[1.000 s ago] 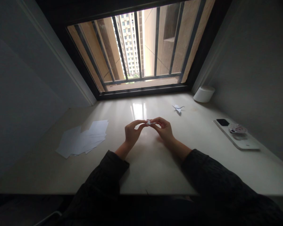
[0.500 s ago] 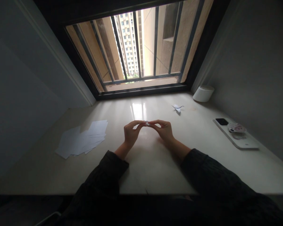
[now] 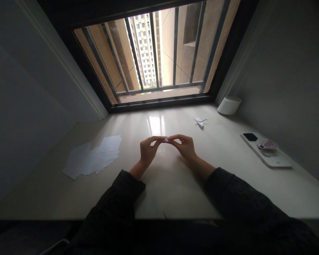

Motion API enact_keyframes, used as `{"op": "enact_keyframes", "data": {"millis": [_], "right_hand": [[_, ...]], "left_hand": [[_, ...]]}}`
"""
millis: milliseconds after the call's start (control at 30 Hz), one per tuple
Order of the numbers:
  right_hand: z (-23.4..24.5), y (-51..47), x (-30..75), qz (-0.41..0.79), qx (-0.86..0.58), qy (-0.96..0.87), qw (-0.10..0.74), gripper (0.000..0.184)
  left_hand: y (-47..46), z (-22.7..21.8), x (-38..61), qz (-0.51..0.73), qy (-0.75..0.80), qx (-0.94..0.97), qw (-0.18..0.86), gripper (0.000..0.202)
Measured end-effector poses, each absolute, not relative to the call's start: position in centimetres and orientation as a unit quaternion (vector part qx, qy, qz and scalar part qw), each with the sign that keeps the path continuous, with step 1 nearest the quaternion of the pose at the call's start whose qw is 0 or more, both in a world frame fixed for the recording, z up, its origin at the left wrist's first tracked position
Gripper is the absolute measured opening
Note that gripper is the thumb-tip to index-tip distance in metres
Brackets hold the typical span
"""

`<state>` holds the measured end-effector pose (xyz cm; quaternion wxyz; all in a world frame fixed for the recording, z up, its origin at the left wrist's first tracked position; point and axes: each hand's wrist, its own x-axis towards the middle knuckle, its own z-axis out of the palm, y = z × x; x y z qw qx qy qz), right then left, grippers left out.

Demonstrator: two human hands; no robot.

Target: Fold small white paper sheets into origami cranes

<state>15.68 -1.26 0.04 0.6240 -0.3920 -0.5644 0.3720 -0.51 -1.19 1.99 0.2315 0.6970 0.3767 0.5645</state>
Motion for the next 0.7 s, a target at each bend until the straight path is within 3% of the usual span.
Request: {"op": "enact_keyframes", "data": {"millis": [300,700], "right_hand": [[0.22,-1.64,16.04,0.287,-0.391,-0.603,0.633,0.013],[0.21,-1.17,15.70,0.380,-0.377,-0.563,0.630,0.016]], "left_hand": [[-1.39,1.97,-0.15,0.567,0.374,0.686,0.260,0.014],[-1.14,1.59,-0.33,0.582,0.377,0.690,0.207,0.011]]}}
